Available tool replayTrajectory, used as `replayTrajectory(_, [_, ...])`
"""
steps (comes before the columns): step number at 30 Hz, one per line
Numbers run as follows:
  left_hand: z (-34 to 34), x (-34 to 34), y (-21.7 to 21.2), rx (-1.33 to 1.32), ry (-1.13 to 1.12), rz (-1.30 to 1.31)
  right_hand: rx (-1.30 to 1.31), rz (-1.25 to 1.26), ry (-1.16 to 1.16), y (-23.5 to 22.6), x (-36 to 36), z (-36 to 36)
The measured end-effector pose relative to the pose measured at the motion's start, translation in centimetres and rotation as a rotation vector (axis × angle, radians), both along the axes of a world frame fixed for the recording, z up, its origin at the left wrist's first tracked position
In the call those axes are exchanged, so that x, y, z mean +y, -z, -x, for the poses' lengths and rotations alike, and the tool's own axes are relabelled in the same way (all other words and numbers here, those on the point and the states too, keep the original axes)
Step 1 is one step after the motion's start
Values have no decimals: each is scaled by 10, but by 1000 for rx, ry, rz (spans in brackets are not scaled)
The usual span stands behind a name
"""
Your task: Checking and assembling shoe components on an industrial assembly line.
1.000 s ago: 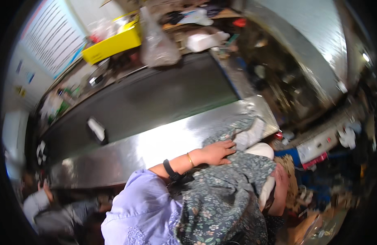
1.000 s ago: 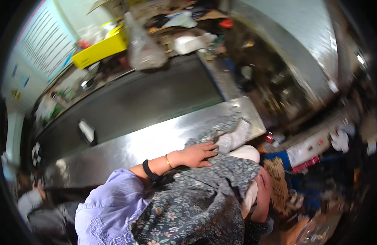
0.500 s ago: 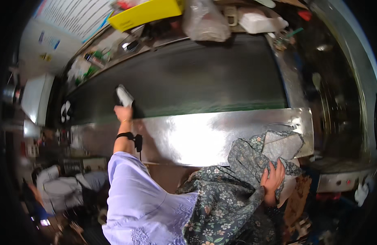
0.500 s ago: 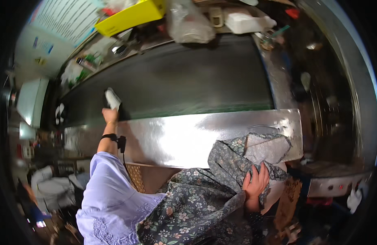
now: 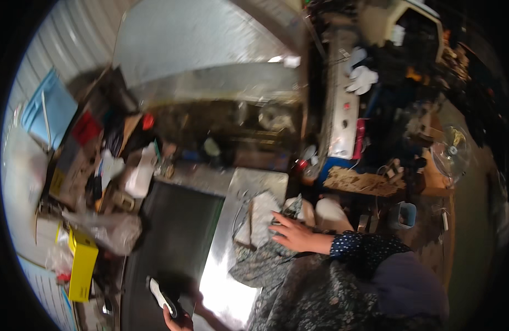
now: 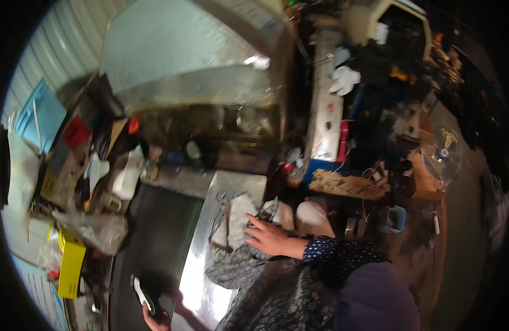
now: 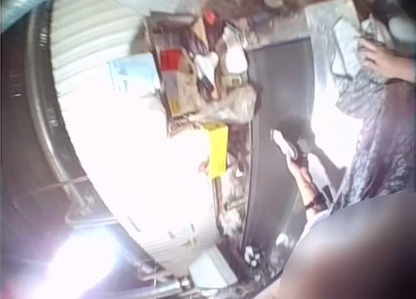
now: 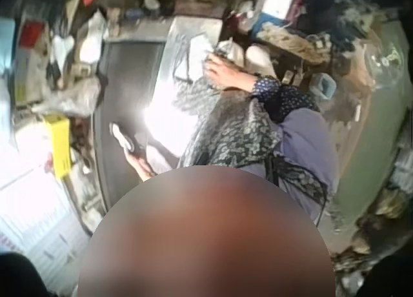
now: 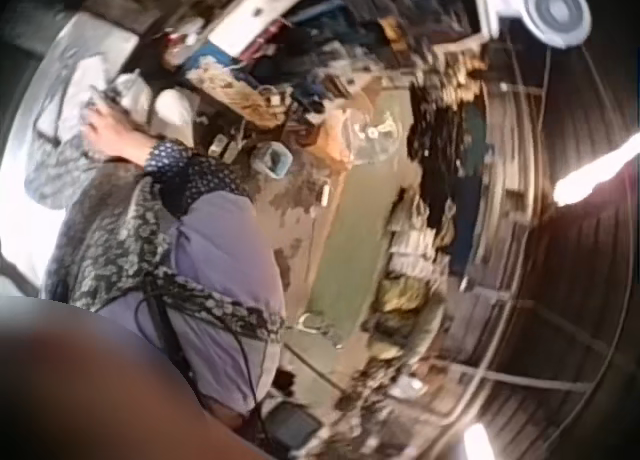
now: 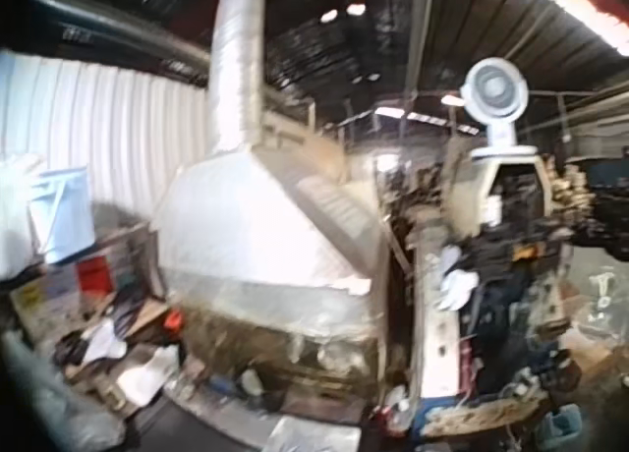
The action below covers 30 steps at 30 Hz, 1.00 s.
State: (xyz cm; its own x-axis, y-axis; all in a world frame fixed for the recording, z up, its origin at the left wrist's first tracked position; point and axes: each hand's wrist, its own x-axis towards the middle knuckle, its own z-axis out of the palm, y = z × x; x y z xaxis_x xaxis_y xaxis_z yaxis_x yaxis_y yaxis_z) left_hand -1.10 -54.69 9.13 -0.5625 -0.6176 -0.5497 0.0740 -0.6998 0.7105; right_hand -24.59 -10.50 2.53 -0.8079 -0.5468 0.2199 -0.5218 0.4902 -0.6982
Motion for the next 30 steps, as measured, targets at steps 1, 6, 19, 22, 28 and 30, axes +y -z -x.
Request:
replayTrajectory(1, [15,28,-22,-99,17,6,104,93,42,-13,-4,4])
replayTrajectory(6, [94,171,-67,321,810,434,-464,577,23,-139,6,27])
replayTrajectory(19, [188,357,-33,560,1270,753,-313,537,253,-83,86,-42])
replayTrajectory(22, [184,359,-17,529,1162,850,-279,423,225,-73,85,-33])
replayTrajectory(28, [213,350,13,264,1216,789,-432,406,331,-15,67,-9])
replayTrajectory(30, [234,321,45,278,1227,821,-352,538,335,3,53,-43])
